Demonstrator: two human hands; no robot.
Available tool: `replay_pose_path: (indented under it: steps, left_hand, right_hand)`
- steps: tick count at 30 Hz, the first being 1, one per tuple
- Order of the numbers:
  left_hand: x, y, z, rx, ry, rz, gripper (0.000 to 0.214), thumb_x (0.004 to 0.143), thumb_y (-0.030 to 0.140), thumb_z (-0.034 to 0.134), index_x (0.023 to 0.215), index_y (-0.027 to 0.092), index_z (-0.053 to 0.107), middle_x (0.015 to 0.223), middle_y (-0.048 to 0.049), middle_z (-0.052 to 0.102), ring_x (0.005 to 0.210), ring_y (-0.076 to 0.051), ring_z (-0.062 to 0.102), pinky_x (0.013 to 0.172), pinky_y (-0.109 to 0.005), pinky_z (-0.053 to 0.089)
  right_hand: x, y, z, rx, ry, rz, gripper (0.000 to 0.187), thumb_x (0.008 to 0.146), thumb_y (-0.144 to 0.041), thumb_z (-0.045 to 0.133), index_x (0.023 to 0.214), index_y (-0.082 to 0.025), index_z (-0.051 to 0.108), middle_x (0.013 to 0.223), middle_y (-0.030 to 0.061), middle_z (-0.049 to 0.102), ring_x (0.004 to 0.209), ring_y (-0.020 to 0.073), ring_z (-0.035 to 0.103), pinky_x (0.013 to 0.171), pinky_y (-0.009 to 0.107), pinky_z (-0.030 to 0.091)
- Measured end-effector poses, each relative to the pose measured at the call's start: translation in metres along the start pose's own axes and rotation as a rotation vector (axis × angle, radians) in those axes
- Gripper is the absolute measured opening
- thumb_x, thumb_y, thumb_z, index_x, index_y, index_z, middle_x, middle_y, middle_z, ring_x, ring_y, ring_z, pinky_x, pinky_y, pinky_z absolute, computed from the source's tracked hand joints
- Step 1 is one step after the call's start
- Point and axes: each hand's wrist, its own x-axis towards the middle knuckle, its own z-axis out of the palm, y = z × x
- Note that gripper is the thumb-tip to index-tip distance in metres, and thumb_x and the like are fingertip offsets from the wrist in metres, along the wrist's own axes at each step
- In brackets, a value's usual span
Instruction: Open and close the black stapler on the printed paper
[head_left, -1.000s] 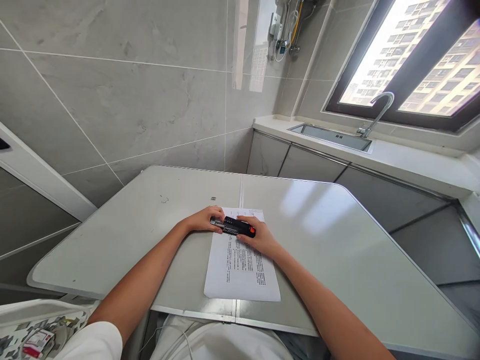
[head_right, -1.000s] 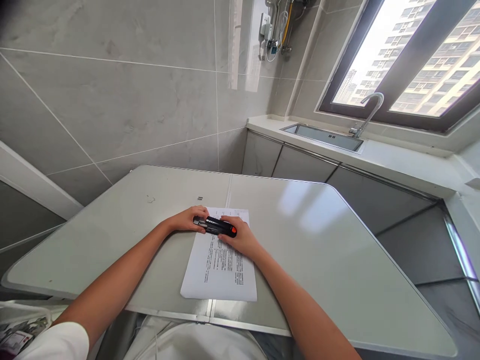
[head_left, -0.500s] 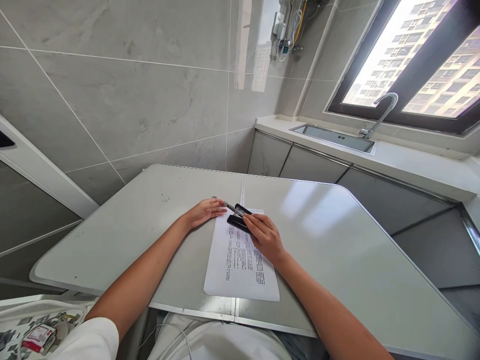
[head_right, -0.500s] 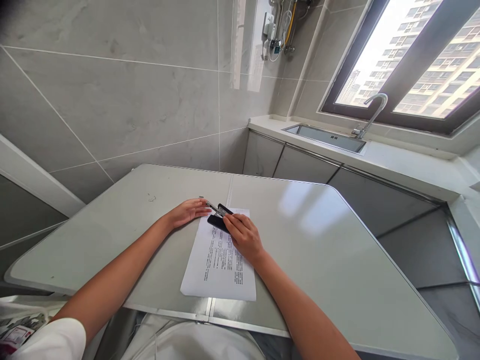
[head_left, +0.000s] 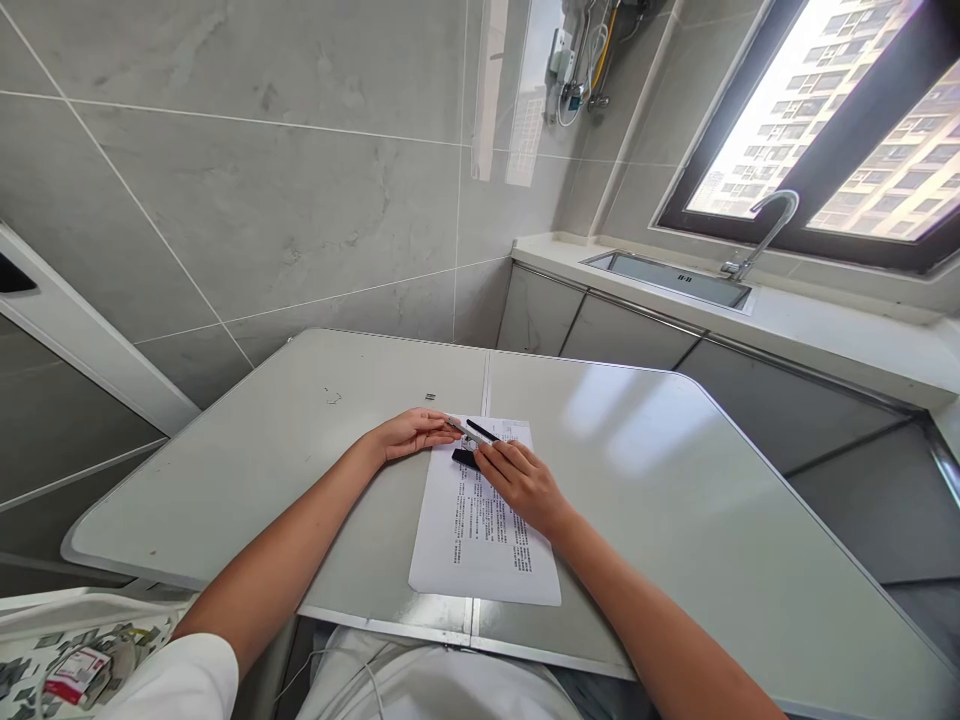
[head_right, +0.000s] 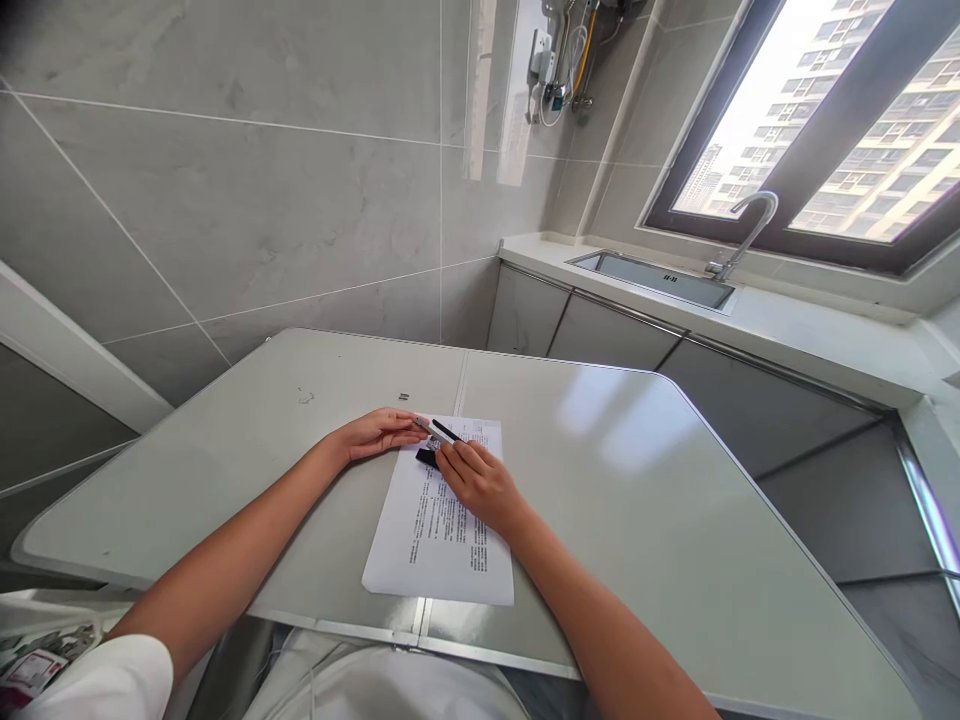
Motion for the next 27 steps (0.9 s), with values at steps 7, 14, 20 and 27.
replay_pose_path:
  steps: [7, 14, 20, 27]
  left_hand:
    - [0.003, -0.003, -0.005, 0.056, -0.01, -0.041, 0.029, 0.094, 0.021, 0.072, 0.119, 0.008, 0.073, 0.12, -0.0188, 0.074, 0.114, -0.021, 0.072, 0.106, -0.029, 0.055]
    - [0.002, -0.002, -0.004, 0.17, 0.041, -0.018, 0.031, 0.089, 0.026, 0.078, 0.114, 0.01, 0.076, 0.111, -0.0168, 0.078, 0.103, -0.019, 0.075, 0.099, -0.028, 0.058]
    - [0.002, 0.0, 0.003, 0.208, 0.108, -0.035, 0.03, 0.084, 0.026, 0.083, 0.107, 0.008, 0.078, 0.108, -0.0168, 0.078, 0.093, -0.016, 0.076, 0.09, -0.023, 0.06]
    - [-0.002, 0.007, -0.002, 0.181, 0.256, 0.066, 0.03, 0.079, 0.028, 0.087, 0.099, 0.008, 0.077, 0.1, -0.0159, 0.077, 0.08, -0.015, 0.074, 0.076, -0.023, 0.061]
  right_hand:
    - [0.006, -0.006, -0.006, -0.065, -0.034, -0.039, 0.048, 0.103, -0.007, 0.047, 0.145, -0.028, 0.056, 0.131, 0.0072, 0.071, 0.119, 0.0233, 0.067, 0.102, 0.045, 0.061]
    - [0.01, -0.009, -0.009, -0.157, -0.053, -0.106, 0.045, 0.102, -0.005, 0.046, 0.142, -0.023, 0.058, 0.127, 0.0095, 0.072, 0.115, 0.0238, 0.068, 0.097, 0.044, 0.062]
    - [0.006, -0.001, -0.008, -0.04, -0.013, 0.0, 0.048, 0.101, -0.006, 0.048, 0.143, -0.028, 0.057, 0.128, 0.0068, 0.072, 0.115, 0.0234, 0.066, 0.1, 0.046, 0.058]
    - [0.004, 0.008, -0.009, 0.146, 0.219, 0.482, 0.04, 0.086, -0.007, 0.058, 0.117, -0.027, 0.073, 0.11, 0.0038, 0.078, 0.102, 0.0251, 0.067, 0.093, 0.046, 0.054]
